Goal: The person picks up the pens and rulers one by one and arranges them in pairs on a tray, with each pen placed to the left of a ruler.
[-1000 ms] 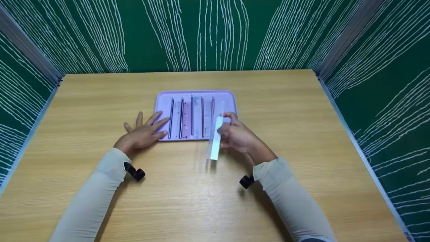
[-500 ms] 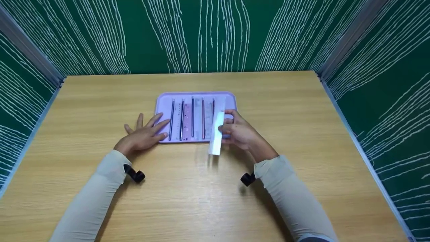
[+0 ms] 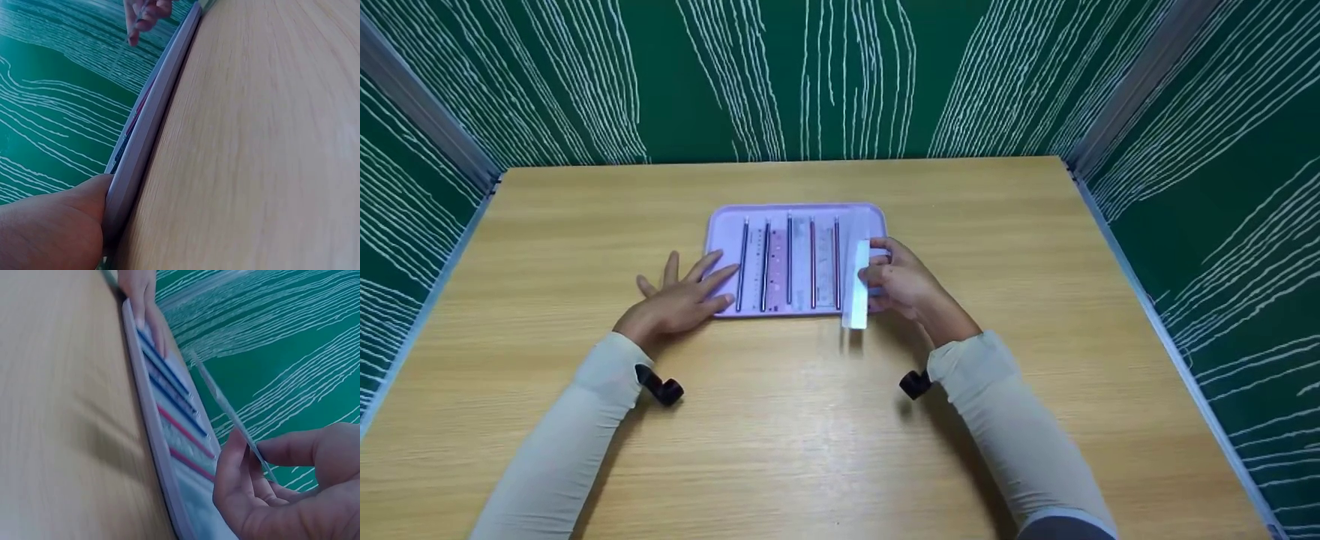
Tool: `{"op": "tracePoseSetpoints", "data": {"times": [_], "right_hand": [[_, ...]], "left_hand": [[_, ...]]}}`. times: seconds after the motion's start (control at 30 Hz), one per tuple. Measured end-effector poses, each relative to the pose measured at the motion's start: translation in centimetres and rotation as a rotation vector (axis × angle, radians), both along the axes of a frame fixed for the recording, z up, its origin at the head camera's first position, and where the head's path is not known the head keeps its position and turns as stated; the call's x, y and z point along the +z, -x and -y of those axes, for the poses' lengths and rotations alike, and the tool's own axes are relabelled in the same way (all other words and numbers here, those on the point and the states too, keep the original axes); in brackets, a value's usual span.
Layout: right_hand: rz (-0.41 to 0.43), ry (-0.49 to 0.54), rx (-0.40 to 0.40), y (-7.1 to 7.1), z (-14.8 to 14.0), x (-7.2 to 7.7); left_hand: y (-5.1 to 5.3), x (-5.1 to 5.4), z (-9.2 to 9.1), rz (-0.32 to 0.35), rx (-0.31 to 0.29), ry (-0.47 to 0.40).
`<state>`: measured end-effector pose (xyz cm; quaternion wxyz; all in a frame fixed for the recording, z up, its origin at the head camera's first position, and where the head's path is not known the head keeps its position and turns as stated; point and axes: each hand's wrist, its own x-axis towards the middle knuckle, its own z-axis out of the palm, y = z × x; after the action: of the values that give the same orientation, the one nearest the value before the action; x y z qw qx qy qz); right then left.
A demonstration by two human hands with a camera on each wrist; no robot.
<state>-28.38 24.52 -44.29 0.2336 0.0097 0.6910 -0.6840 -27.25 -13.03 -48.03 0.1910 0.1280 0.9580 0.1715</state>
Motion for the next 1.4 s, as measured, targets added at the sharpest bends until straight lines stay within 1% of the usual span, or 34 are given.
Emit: {"op": "tracePoseSetpoints", "data": {"times": [0.1, 0.27, 0.4, 0.6, 0.73, 0.97, 1.1, 1.27, 1.4], "right_hand": [[-0.012, -0.033, -0.006, 0.6, -0.2, -0.2], [-0.009, -0.077, -0.015, 1.3, -0.2, -0.3], [-0.008, -0.092, -0.016, 1.6, 0.2, -0.3], [-0.03, -0.111, -0.011, 1.9, 0.5, -0.4], [-0.035, -0.126, -0.009, 2.1, 0.5, -0.1], [-0.02, -0.174, -0.019, 2.9, 0.2, 0.4], [-0.01, -0.193, -0.03, 3.1, 0.1, 0.3], [0.007, -0.196, -0.028, 3.0, 0.2, 0.1], [0.012, -0.2, -0.026, 3.1, 0.1, 0.0]], "left_hand": [[0.0, 0.0, 0.0, 0.001, 0.001, -0.001], [0.1, 0.1, 0.0, 0.003, -0.002, 0.002], [0.2, 0.1, 0.0, 0.004, 0.0, 0.002], [0.1, 0.2, 0.1, 0.001, -0.005, 0.002], [0.1, 0.4, 0.3, 0.002, -0.001, 0.005], [0.2, 0.4, 0.3, -0.015, 0.007, -0.003], [0.1, 0.2, 0.2, -0.019, 0.001, -0.011], [0.1, -0.1, 0.1, -0.008, 0.0, -0.007], [0.2, -0.1, 0.0, -0.005, -0.002, 0.003]]}}
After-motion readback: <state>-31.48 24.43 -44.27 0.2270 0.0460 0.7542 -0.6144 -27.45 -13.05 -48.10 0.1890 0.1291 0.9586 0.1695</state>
